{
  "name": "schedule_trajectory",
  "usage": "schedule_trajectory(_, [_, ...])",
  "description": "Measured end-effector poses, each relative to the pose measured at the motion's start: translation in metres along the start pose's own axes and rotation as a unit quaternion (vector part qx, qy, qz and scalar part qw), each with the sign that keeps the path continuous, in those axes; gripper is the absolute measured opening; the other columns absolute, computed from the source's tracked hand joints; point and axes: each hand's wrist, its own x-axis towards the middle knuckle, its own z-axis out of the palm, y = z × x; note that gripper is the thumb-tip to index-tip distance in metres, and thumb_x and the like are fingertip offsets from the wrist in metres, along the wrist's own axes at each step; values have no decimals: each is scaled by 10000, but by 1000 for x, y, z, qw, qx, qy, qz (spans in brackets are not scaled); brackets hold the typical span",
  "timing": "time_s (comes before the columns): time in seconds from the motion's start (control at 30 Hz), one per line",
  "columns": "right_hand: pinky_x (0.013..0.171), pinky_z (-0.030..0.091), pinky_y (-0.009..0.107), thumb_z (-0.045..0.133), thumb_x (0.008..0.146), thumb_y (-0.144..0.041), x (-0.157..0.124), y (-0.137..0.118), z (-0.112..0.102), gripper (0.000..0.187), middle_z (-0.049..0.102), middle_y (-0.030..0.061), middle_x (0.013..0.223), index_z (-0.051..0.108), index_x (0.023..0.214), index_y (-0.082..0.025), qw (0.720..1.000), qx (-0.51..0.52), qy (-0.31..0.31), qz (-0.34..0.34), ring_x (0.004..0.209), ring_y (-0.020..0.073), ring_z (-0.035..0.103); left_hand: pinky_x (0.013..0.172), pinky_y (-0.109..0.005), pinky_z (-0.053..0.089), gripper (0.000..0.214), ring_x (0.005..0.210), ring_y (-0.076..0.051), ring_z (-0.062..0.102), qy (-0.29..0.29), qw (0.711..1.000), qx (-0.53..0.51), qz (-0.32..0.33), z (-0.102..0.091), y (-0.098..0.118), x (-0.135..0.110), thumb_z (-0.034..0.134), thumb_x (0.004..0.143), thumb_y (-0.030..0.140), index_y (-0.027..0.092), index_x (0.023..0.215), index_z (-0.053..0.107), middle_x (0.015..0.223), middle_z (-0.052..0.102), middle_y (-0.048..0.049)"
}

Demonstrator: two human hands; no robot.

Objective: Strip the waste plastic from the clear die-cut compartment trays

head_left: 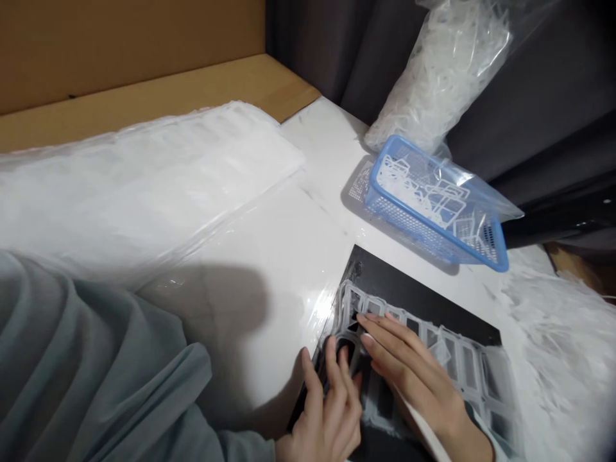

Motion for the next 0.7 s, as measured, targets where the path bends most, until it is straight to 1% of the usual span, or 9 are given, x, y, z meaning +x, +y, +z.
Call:
schedule_trajectory(0.07, [1015, 531, 492, 456, 991, -146, 1, 2, -7, 506, 585, 95, 1374, 386, 1478, -262, 998, -17, 36, 49, 1303, 263, 524, 780, -531, 593, 638, 1122, -330, 641, -6, 1000, 12, -2, -1, 3, 2, 164, 966, 532, 219, 1501, 313, 1327, 556, -133])
schedule_trajectory(0.13, [1001, 538, 487, 470, 981, -134, 2, 4, -16, 463, 603, 80, 1350, 464, 1421, -280, 985, -38, 117, 123, 1263, 262, 561, 778, -533, 596, 636, 1118, -331, 644, -8, 1000, 16, -16, -1, 7, 3, 173, 972, 528, 214, 1511, 295, 1326, 561, -139])
schedule_trajectory(0.23, [1021, 502, 500, 499, 976, -156, 4, 8, -26, 363, 646, 91, 1275, 564, 1325, -229, 933, -90, 265, 228, 1206, 287, 602, 801, -538, 592, 643, 1121, -334, 641, -4, 998, 26, -48, 0, 11, 4, 223, 967, 547, 219, 1516, 292, 1332, 565, -139])
schedule_trajectory(0.3, [1006, 497, 509, 532, 964, -178, 5, 10, -30, 315, 679, 105, 1208, 607, 1271, -186, 896, -109, 344, 258, 1141, 300, 639, 814, -546, 588, 641, 1129, -339, 636, 5, 998, 16, -61, 1, 12, 3, 251, 962, 550, 224, 1512, 305, 1337, 565, -135])
schedule_trajectory(0.37, [994, 491, 521, 555, 951, -185, 4, 12, -32, 267, 696, 107, 1163, 643, 1202, -169, 878, -82, 391, 263, 1083, 294, 661, 811, -550, 590, 616, 1128, -341, 636, 9, 998, -5, -63, 1, 11, 3, 256, 967, 523, 224, 1501, 326, 1329, 570, -131])
schedule_trajectory(0.43, [998, 481, 510, 543, 953, -196, 1, 11, -33, 216, 695, 98, 1138, 675, 1123, -177, 894, -21, 364, 260, 1096, 281, 645, 793, -547, 595, 587, 1119, -337, 642, 8, 998, -21, -53, -1, 9, 2, 250, 975, 479, 223, 1495, 335, 1321, 574, -129])
schedule_trajectory(0.57, [903, 539, 373, 516, 956, -182, -11, 9, -32, 221, 674, 81, 1113, 685, 1093, -217, 956, 93, 156, 228, 1076, 236, 639, 818, -533, 596, 558, 1138, -329, 632, -36, 999, 18, -3, -6, 3, 1, 278, 976, 412, 209, 1492, 338, 1374, 533, -136])
schedule_trajectory(0.63, [868, 560, 339, 520, 950, -161, -13, 8, -29, 249, 676, 81, 1133, 667, 1137, -236, 969, 127, 71, 201, 1048, 225, 658, 832, -519, 599, 542, 1164, -330, 615, -70, 994, 81, 23, -8, 1, 0, 332, 963, 394, 202, 1466, 388, 1403, 512, -134])
schedule_trajectory(0.7, [898, 562, 349, 528, 946, -153, -11, 7, -27, 265, 681, 84, 1159, 655, 1160, -241, 972, 151, 20, 177, 1077, 233, 657, 816, -505, 607, 532, 1194, -341, 591, -87, 985, 141, 54, -8, 2, 0, 372, 948, 387, 193, 1439, 433, 1417, 503, -135])
